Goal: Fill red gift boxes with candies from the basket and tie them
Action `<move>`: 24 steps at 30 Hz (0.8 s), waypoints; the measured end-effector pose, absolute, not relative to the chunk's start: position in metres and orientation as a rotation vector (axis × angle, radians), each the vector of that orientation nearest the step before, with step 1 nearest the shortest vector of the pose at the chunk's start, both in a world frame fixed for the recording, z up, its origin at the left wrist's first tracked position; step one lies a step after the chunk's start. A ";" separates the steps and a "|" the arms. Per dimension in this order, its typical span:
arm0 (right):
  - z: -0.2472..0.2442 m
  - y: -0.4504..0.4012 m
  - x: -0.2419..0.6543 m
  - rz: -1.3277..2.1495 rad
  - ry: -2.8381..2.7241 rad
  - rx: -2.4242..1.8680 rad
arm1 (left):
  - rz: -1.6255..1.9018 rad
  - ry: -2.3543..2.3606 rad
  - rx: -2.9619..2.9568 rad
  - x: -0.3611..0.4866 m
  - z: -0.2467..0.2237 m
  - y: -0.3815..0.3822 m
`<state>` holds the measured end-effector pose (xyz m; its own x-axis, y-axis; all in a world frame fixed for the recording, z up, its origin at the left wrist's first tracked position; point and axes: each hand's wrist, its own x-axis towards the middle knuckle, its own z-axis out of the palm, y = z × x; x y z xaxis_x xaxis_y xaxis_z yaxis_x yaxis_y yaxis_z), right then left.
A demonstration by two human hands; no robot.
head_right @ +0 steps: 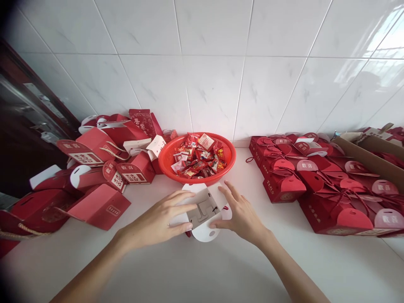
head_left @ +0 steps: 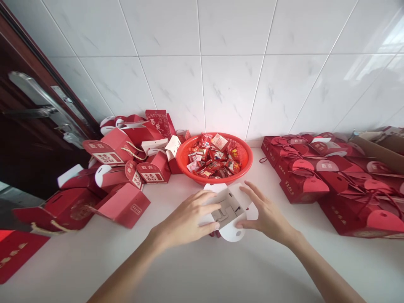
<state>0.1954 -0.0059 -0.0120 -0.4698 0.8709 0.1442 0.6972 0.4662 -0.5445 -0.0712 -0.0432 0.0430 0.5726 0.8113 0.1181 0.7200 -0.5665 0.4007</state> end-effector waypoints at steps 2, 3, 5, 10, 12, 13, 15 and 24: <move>-0.013 0.003 0.198 0.687 -2.325 -1.271 | 0.419 1.305 2.501 -0.065 0.043 -0.050; -0.014 0.008 0.199 0.739 -2.330 -1.236 | 0.422 1.333 2.499 -0.062 0.042 -0.054; -0.013 0.018 0.199 0.801 -2.334 -1.157 | 0.436 1.400 2.497 -0.057 0.039 -0.060; -0.006 0.027 0.195 0.715 -2.342 -1.038 | 0.492 1.554 2.526 -0.052 0.026 -0.066; -0.002 0.024 0.197 0.686 -2.355 -1.046 | 0.513 1.567 2.538 -0.053 0.024 -0.066; 0.000 0.022 0.198 0.677 -2.360 -1.057 | 0.523 1.565 2.541 -0.054 0.023 -0.066; 0.003 0.018 0.201 0.664 -2.364 -1.079 | 0.540 1.557 2.538 -0.055 0.024 -0.064; 0.013 0.016 0.202 0.601 -2.331 -1.014 | 0.773 1.423 2.384 -0.064 0.041 -0.049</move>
